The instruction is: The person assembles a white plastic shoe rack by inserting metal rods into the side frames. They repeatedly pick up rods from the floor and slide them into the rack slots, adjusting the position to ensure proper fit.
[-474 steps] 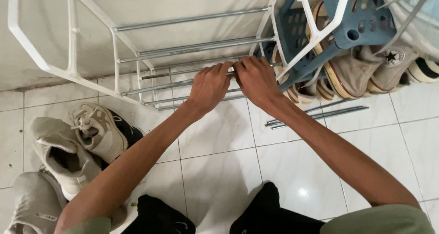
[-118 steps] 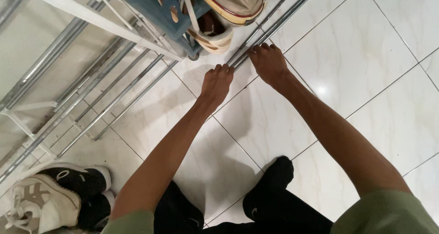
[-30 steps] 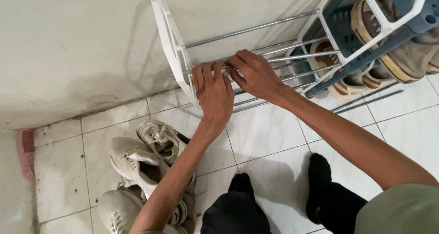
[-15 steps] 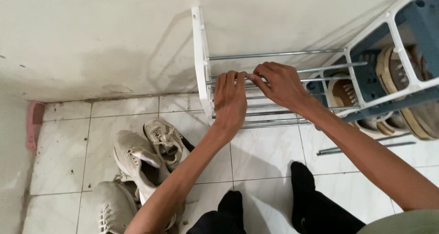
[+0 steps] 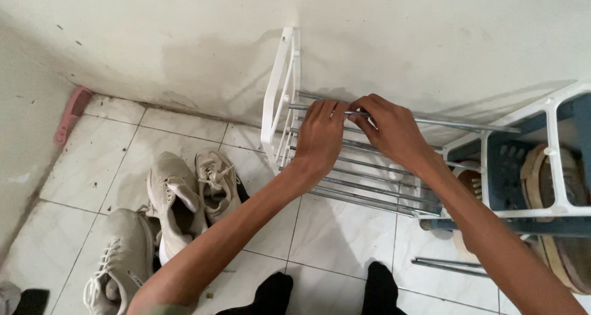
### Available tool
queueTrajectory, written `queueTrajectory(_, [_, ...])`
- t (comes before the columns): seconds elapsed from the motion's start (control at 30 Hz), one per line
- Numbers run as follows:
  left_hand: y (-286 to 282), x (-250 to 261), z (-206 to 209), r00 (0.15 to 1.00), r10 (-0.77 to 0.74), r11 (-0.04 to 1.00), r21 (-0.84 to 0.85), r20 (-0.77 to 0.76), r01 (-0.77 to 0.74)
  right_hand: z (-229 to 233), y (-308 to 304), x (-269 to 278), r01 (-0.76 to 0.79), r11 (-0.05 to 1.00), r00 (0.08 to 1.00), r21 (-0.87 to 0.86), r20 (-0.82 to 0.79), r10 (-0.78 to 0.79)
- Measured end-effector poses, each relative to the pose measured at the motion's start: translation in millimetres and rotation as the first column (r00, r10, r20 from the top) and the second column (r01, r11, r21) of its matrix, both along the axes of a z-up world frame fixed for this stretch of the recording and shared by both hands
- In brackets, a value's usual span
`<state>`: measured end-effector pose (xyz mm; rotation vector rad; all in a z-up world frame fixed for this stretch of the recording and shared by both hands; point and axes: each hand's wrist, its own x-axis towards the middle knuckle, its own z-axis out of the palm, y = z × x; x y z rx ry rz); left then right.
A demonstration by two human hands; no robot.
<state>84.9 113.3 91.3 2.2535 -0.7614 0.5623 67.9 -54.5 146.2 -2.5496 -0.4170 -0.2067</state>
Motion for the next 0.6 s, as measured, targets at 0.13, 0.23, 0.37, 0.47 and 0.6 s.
queueTrajectory(0.13, [-1, -1, 13, 0.992, 0.027, 0.998, 0.053, 0.127, -0.034, 4, -10, 7, -0.013, 1.0, 0.991, -0.01, 0.132, 0.014])
queueTrajectory(0.23, [0, 4, 25, 0.98, 0.111, 0.986, 0.105, 0.165, -0.129, 14, -15, 20, 0.067, 0.998, 0.988, 0.0, 0.141, -0.066])
queueTrajectory(0.37, [8, 19, 35, 0.966, 0.252, 0.96, 0.113, 0.053, -0.257, 21, -16, 31, 0.143, 0.99, 0.976, -0.012, 0.165, -0.139])
queueTrajectory(0.47, [9, 19, 35, 0.935, 0.327, 0.924, 0.164, 0.136, -0.347, 21, -15, 30, 0.176, 0.984, 0.97, -0.007, 0.171, -0.172])
queueTrajectory(0.6, [7, 20, 33, 0.887, 0.373, 0.875, 0.215, 0.274, -0.434, 17, -13, 32, 0.133, 0.991, 0.966, 0.033, 0.22, -0.137])
